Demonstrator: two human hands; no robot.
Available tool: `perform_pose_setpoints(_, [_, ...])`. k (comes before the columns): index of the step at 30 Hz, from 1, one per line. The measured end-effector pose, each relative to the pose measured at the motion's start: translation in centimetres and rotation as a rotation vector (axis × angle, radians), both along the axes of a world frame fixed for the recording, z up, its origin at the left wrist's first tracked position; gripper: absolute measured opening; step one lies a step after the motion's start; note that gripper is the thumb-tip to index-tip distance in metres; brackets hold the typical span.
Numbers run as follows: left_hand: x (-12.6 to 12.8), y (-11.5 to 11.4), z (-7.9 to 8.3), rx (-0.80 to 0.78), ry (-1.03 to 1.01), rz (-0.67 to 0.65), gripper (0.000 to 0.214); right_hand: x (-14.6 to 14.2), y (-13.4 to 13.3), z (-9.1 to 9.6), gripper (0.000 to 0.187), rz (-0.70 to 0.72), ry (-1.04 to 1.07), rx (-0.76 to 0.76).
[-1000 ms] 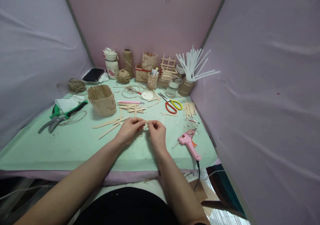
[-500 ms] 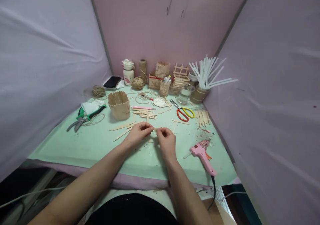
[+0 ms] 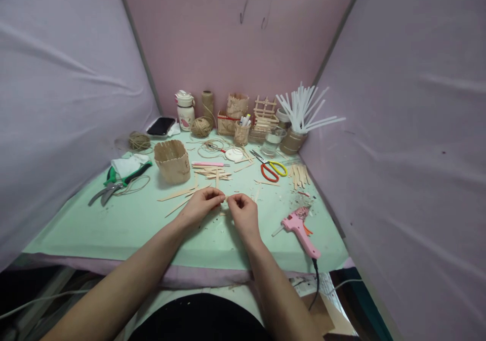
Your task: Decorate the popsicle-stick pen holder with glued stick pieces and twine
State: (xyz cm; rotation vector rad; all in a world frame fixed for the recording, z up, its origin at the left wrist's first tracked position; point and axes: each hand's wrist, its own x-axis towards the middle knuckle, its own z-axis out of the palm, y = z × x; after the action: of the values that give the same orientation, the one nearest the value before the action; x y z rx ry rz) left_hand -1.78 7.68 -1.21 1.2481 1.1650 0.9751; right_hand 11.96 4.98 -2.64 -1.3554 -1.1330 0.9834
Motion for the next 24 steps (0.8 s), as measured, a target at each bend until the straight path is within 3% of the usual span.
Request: perform_pose_setpoints(24, [0.03,-0.14,-0.62,-0.042,-0.084,-0.004,0.026,-0.03,0.07,-0.25,0.021,-0.022,-0.017,0.019])
